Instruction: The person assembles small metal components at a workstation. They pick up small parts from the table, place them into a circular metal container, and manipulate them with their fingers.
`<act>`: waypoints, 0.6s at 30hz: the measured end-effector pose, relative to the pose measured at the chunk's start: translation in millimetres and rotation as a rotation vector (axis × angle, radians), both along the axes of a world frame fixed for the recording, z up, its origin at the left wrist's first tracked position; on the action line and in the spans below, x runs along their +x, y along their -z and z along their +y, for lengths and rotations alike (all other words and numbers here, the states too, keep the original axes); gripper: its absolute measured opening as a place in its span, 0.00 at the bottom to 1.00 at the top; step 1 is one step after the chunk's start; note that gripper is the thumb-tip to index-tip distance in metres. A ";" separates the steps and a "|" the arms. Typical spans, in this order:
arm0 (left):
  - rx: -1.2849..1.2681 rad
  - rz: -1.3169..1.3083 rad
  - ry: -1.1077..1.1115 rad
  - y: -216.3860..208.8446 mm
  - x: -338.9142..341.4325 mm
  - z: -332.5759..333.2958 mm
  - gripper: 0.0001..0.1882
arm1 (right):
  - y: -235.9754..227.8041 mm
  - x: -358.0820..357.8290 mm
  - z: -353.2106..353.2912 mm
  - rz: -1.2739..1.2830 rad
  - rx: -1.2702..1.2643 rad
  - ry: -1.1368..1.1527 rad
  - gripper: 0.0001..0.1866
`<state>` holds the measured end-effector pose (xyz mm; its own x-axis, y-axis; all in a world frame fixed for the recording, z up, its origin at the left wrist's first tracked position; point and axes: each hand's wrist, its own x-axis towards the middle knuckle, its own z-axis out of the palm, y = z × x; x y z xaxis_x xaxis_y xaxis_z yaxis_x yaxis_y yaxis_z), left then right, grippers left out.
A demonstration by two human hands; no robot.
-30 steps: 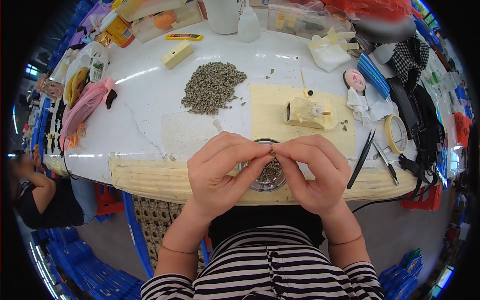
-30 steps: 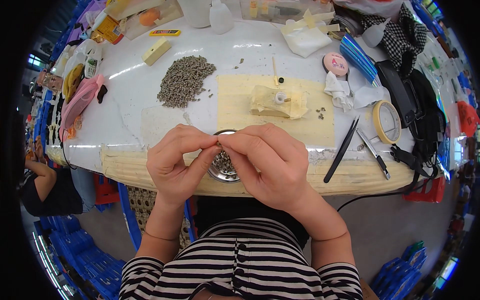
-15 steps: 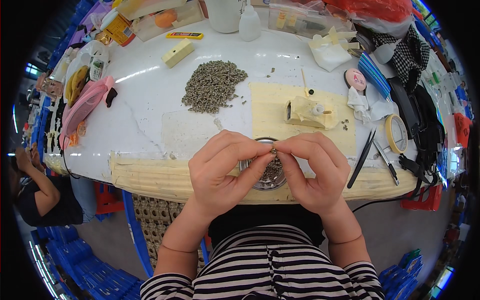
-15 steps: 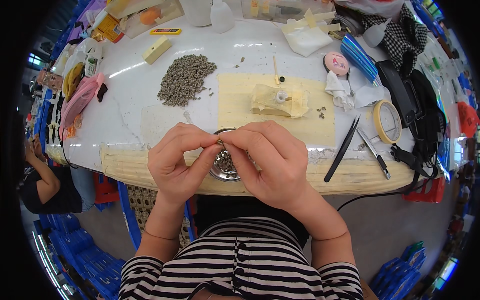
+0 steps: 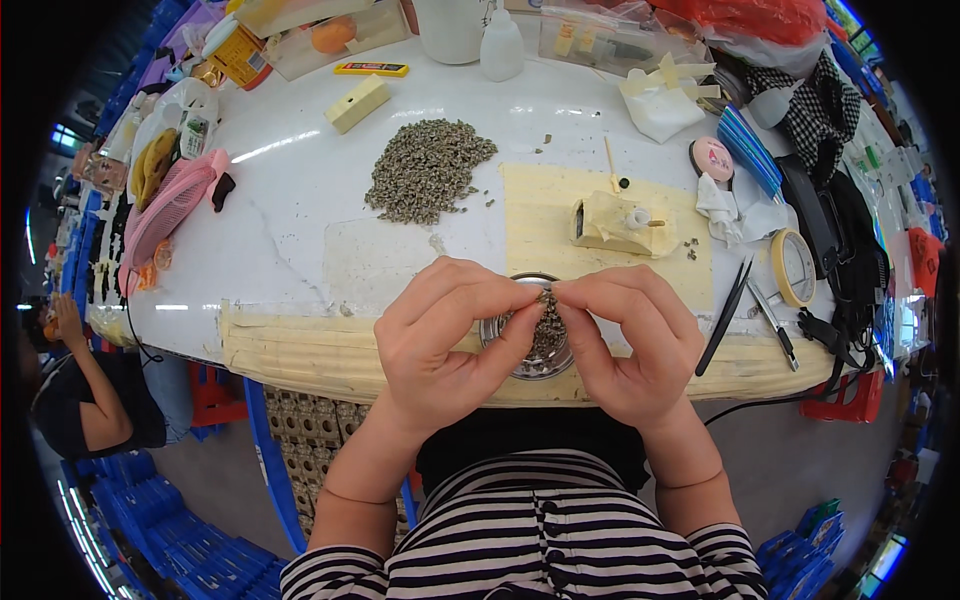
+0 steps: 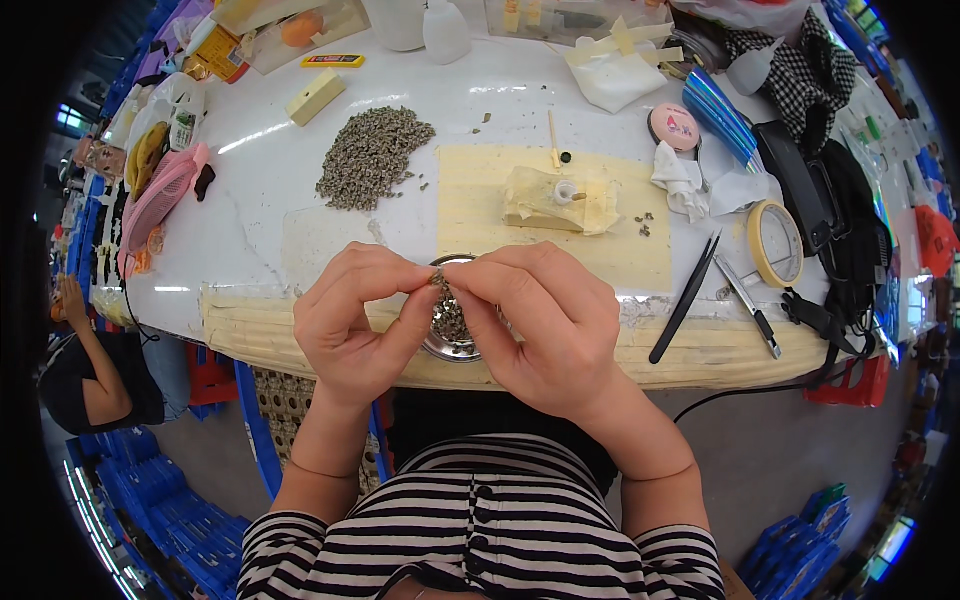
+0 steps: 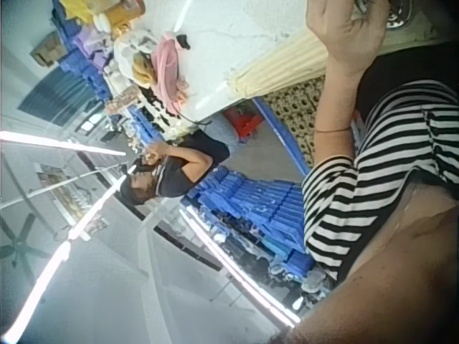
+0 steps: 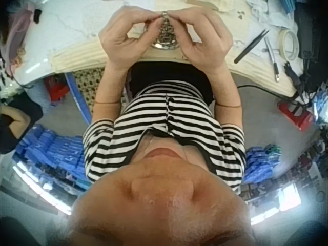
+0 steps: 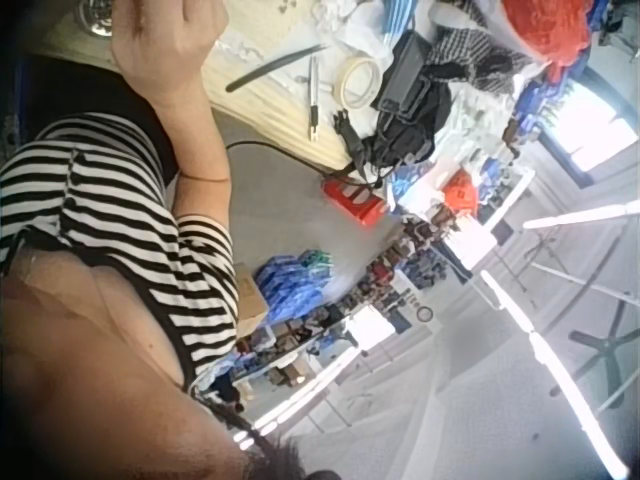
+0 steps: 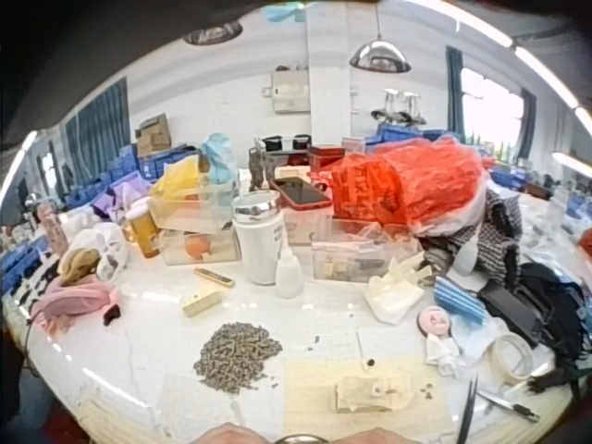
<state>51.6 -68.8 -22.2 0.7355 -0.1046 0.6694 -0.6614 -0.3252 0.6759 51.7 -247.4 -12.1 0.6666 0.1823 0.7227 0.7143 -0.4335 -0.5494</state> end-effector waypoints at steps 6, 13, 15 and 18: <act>0.005 -0.014 -0.004 -1.2 0.0 0.3 0.11 | 0.0 -0.1 1.5 0.001 0.005 0.003 0.12; 0.034 -0.043 -0.025 -1.0 -0.4 -1.6 0.11 | 1.2 -1.0 1.1 -0.006 -0.001 0.002 0.12; 0.040 -0.058 -0.034 -0.7 -0.3 -2.2 0.11 | 1.6 -0.5 1.5 -0.013 -0.005 0.001 0.12; 0.047 -0.071 -0.043 0.7 0.1 -2.5 0.12 | 2.2 -0.5 1.3 -0.017 -0.013 0.008 0.12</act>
